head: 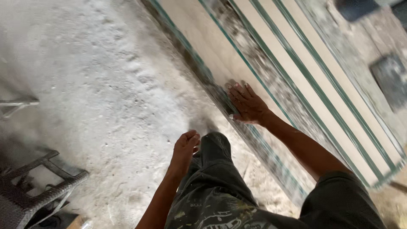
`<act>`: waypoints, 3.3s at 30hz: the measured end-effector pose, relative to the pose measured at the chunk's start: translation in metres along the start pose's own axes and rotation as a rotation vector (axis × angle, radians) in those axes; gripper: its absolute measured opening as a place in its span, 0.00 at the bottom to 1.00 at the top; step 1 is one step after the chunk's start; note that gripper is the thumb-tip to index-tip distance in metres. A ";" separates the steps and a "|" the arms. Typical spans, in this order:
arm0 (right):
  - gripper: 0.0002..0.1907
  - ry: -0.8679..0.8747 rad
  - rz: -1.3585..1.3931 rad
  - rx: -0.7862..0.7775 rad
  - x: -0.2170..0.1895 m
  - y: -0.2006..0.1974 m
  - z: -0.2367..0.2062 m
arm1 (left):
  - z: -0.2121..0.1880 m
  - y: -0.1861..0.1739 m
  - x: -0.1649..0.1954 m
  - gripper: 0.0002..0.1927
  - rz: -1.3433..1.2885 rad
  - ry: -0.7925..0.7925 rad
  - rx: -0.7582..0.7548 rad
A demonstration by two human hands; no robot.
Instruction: The person wipes a striped mold table with their hands, washes their hands in a bucket of water, dips bundles of white fibers into a bucket of liquid, and lays the wet fibers onto a wet plaster slab on the table. They smooth the slab surface by hand and scrape and clean the table edges with a small handheld tool.
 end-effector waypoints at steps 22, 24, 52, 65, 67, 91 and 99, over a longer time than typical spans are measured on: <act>0.52 -0.086 0.217 0.028 -0.174 0.211 -0.541 | -0.195 0.294 -0.360 0.28 0.150 -0.063 -0.156; 0.53 -0.061 0.292 0.190 -0.187 0.218 -0.574 | -0.205 0.300 -0.367 0.27 0.139 -0.029 -0.144; 0.36 1.905 0.508 0.720 -0.196 0.228 -0.501 | -0.092 0.107 -0.156 0.28 0.327 -0.038 -0.217; 0.51 2.528 0.968 0.187 -0.176 0.276 -0.483 | -0.032 0.148 0.001 0.27 0.525 -0.037 -0.347; 0.52 2.573 0.966 0.133 -0.176 0.276 -0.483 | -0.028 0.144 0.031 0.26 0.612 -0.062 -0.308; 0.51 2.668 1.011 0.142 -0.071 0.110 -0.161 | 0.191 -0.043 0.347 0.28 0.740 -0.070 -0.367; 0.49 2.698 0.915 0.042 0.019 -0.005 0.076 | 0.267 -0.188 0.536 0.29 0.592 0.048 -0.378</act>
Point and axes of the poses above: each hand's wrist, its own z-axis towards the middle knuckle, its own y-axis out of the palm, x = y × z, the point moved 6 cm from there along z, towards the middle knuckle, and after that the axes turned 5 degrees about -y, right-handed, at the moved point
